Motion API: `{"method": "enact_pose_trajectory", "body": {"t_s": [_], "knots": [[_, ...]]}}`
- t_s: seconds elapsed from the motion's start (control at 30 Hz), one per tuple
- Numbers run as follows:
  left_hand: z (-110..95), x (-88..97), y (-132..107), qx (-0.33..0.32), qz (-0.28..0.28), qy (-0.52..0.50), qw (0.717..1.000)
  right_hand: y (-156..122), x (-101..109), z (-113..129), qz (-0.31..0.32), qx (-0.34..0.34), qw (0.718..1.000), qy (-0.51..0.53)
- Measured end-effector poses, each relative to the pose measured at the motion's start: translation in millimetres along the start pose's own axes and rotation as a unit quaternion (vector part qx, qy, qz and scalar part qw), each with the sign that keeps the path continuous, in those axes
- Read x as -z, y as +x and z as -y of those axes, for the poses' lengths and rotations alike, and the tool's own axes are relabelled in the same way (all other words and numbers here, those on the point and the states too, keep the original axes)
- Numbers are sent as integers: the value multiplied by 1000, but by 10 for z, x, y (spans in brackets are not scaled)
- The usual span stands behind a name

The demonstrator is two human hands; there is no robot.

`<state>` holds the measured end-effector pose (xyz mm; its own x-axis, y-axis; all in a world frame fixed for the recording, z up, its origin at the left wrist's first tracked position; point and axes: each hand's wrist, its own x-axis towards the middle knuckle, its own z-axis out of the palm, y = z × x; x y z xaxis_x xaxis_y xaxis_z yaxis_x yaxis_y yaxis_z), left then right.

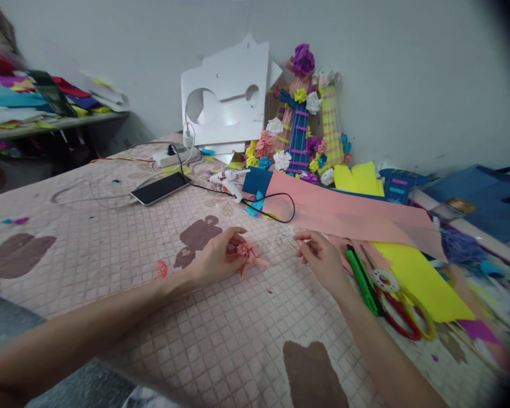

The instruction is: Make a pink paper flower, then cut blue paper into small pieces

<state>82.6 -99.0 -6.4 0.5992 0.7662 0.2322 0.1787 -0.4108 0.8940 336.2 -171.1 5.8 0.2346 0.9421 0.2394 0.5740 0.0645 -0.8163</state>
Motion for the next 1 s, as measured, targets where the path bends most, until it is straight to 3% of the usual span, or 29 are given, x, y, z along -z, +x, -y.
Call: {"method": "enact_pose_trajectory", "body": {"t_s": [0.17, 0.27, 0.43, 0.53, 0.63, 0.8, 1.0], "knots": [[-8, 3, -7, 7, 5, 5, 1000, 10, 151, -13, -138, 39, 985, -98], [6, -10, -11, -5, 4, 6, 1000, 1, 244, -2, -172, 44, 968, -179], [6, -26, -15, -15, 1, 14, 1000, 10, 215, 32, -103, 127, 973, -164], [-6, -20, -13, -19, 2, 10, 1000, 19, 183, 81, -94, 151, 975, -131], [-15, -6, -12, -19, 2, 13, 1000, 17, 240, 100, -117, 142, 973, -142], [-11, 2, -25, -18, 9, 21, 1000, -22, 324, 71, -174, 71, 957, -220], [-19, -7, -44, -9, 16, 37, 999, -109, -32, 200, -44, 175, 970, -161]]}}
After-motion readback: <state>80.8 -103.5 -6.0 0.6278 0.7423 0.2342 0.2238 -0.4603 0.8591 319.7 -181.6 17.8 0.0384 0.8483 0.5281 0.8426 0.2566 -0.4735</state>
